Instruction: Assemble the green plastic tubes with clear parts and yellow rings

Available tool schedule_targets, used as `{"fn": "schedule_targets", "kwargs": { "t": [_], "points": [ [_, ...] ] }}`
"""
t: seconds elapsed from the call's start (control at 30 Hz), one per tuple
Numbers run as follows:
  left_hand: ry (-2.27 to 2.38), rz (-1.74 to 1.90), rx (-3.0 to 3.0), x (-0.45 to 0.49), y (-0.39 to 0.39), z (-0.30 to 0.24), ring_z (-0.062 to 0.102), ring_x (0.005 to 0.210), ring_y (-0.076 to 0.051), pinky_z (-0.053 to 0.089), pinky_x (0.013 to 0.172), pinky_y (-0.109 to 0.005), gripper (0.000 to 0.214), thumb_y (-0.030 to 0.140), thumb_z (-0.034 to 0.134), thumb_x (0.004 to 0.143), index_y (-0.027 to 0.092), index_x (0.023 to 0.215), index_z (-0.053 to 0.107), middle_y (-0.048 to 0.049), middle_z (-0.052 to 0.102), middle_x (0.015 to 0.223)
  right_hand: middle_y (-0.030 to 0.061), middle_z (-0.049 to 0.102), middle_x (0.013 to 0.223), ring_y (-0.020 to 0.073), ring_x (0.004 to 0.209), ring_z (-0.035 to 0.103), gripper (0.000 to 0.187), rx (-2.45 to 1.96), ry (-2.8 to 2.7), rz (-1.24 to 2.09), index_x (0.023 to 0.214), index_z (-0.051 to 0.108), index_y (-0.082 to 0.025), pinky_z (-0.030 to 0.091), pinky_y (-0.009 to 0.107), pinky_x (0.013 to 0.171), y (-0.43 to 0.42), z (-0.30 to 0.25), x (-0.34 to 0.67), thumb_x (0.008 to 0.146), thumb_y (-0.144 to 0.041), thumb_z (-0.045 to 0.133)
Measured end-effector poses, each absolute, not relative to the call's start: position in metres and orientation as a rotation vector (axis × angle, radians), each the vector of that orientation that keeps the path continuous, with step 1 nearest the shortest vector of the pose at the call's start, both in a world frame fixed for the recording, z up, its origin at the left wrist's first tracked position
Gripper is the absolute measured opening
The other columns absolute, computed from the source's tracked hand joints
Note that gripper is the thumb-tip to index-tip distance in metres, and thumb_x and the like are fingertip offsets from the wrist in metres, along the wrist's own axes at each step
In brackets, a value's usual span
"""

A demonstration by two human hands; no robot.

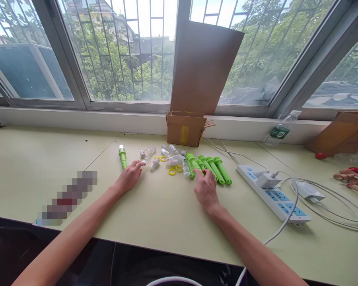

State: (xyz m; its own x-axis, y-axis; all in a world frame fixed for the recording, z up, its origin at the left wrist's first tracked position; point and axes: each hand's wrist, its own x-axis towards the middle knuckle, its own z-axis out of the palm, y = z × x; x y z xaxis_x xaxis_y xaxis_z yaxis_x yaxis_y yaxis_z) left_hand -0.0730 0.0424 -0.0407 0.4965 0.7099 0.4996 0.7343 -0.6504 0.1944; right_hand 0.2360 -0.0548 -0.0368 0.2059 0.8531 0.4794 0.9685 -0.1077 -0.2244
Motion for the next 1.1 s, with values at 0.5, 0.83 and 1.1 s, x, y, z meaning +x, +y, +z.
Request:
{"fn": "schedule_targets", "kwargs": {
  "t": [0.5,0.83,1.1],
  "points": [
    [-1.312,-0.962,-2.742,-0.074,0.046,-0.047,0.063,0.075,-0.013,0.053,0.072,-0.030,0.027,0.016,0.043,0.085,0.025,0.108,0.054,-0.0080,0.050,0.122,0.0139,0.048,0.131,0.0252,0.115,0.048,0.059,-1.639,-1.546,-0.138,0.148,0.012,-0.016,0.041,0.039,0.093,-0.064,-0.023,0.224,0.091,-0.025,0.026],
    [-1.281,-0.984,-2.726,-0.073,0.043,-0.045,0.062,0.077,-0.013,0.052,0.074,-0.030,0.025,0.015,0.041,0.087,0.025,0.108,0.053,-0.0086,0.047,0.123,0.0153,0.049,0.130,0.0231,0.113,0.051,0.050,-1.599,-1.378,-0.099,0.139,0.026,-0.014,0.042,0.036,0.092,-0.066,-0.018,0.221,0.092,-0.032,0.027],
    [-1.240,-1.219,-2.717,-0.065,0.036,-0.037,0.062,0.079,-0.012,0.051,0.081,-0.033,0.020,0.015,0.043,0.088,0.023,0.103,0.053,-0.0075,0.049,0.119,0.0127,0.051,0.131,0.0222,0.119,0.049,0.048,-1.591,-1.524,-0.044,0.136,0.032,-0.016,0.041,0.035,0.096,-0.067,-0.022,0.218,0.089,-0.029,0.030]
  ]
}}
